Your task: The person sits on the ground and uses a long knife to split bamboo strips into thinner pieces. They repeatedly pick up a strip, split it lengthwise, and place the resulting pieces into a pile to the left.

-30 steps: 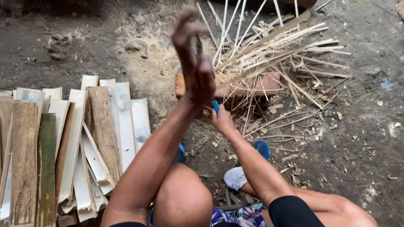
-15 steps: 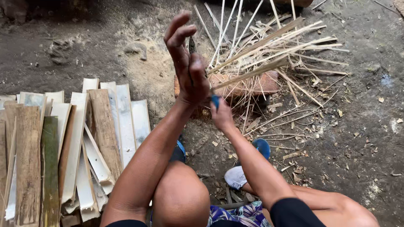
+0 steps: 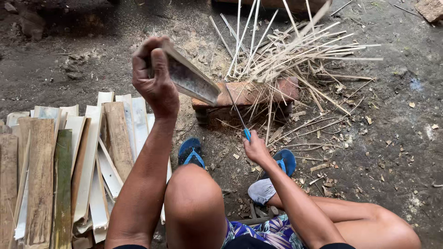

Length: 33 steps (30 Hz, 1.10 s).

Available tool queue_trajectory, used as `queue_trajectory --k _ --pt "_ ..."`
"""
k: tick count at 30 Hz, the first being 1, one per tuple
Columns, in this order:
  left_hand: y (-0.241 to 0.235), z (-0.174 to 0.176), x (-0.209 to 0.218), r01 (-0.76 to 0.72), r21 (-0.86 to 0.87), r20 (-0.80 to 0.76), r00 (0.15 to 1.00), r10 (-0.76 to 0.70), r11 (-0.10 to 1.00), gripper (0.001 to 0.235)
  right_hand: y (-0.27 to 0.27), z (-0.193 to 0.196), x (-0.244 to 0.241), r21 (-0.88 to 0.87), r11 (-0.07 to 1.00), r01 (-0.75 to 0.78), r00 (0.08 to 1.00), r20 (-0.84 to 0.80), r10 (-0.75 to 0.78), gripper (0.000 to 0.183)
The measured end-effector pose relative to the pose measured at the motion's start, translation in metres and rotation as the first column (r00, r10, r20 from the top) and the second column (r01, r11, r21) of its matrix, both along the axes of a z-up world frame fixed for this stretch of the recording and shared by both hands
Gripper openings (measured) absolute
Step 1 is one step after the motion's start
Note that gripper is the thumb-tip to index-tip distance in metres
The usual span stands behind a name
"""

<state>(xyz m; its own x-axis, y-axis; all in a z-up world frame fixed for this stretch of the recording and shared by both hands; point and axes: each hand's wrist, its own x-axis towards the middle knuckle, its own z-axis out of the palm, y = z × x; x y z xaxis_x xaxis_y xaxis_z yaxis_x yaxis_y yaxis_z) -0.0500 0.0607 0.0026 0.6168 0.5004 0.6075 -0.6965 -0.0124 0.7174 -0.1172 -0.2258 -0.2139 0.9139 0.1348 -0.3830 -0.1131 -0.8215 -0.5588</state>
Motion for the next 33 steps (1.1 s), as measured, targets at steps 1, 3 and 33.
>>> queue_trajectory --k 1,3,33 --pt "0.000 0.001 -0.004 0.012 0.048 -0.046 0.999 -0.010 0.999 0.018 0.004 0.019 -0.006 0.074 0.997 0.008 1.000 0.009 -0.008 0.036" --pt "-0.002 0.003 -0.006 0.071 0.116 -0.142 0.988 -0.054 0.991 0.018 0.013 0.066 -0.010 0.218 0.976 0.018 0.999 0.031 -0.025 0.036" --pt "-0.001 0.014 -0.019 0.008 0.271 -0.117 0.993 0.025 0.963 0.022 0.072 0.113 0.006 0.289 0.957 -0.032 0.999 -0.009 0.036 0.017"
